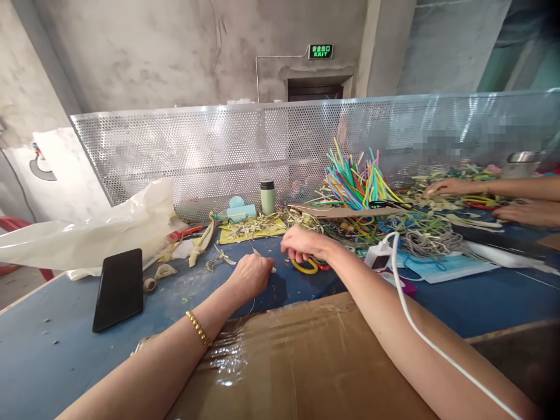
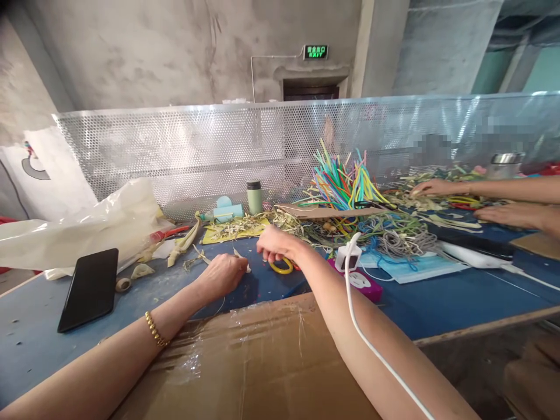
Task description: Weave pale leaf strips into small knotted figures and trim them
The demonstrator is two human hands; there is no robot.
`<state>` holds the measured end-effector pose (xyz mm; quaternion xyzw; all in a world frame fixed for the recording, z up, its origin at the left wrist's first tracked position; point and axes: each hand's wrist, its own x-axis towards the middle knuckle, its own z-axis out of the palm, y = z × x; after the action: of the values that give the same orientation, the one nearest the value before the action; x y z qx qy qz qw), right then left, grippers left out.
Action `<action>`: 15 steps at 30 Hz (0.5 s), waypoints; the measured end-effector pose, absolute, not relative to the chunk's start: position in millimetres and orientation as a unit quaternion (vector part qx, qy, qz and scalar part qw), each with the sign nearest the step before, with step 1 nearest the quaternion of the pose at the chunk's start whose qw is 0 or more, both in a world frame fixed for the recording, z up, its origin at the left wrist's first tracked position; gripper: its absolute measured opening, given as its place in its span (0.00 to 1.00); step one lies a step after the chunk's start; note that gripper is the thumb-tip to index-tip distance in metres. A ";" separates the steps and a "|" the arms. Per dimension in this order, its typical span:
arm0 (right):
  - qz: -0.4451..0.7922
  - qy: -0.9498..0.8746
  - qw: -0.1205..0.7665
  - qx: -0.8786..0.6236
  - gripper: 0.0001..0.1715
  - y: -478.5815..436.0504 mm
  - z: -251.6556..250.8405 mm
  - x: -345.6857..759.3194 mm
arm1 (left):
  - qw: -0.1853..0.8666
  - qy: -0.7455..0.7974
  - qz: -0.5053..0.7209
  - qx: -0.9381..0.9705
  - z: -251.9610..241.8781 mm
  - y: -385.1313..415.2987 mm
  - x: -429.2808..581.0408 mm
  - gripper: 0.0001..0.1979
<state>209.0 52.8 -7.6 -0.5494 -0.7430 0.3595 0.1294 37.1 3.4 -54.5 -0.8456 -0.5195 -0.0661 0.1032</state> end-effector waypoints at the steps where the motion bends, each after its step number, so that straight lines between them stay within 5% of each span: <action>1: 0.283 -0.751 0.181 -0.569 0.07 52.1 -4.8 217.0 | 0.101 -0.504 -0.062 -0.855 -54.6 4.1 35.7 0.14; 7: 0.037 -0.795 0.023 -0.606 0.14 46.2 -2.9 242.2 | 0.044 -0.469 -0.066 -0.879 -54.8 7.4 19.8 0.13; 10: -0.028 -0.811 0.109 -0.574 0.13 46.1 -7.7 235.9 | 0.032 -0.467 -0.074 -0.881 -54.9 4.8 14.9 0.13; 12: 0.039 -0.836 0.164 -0.522 0.15 50.6 -13.5 231.2 | 0.031 -0.467 -0.078 -0.880 -54.8 2.5 14.8 0.13; 15: 0.216 -0.878 0.127 -0.408 0.14 64.2 -25.7 229.6 | 0.027 -0.472 -0.083 -0.877 -54.2 -0.3 17.1 0.13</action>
<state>229.6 64.2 -25.7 -0.4084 -0.8776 0.2162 0.1272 17.1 -0.3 -54.2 -0.8772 -0.4722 -0.0830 0.0272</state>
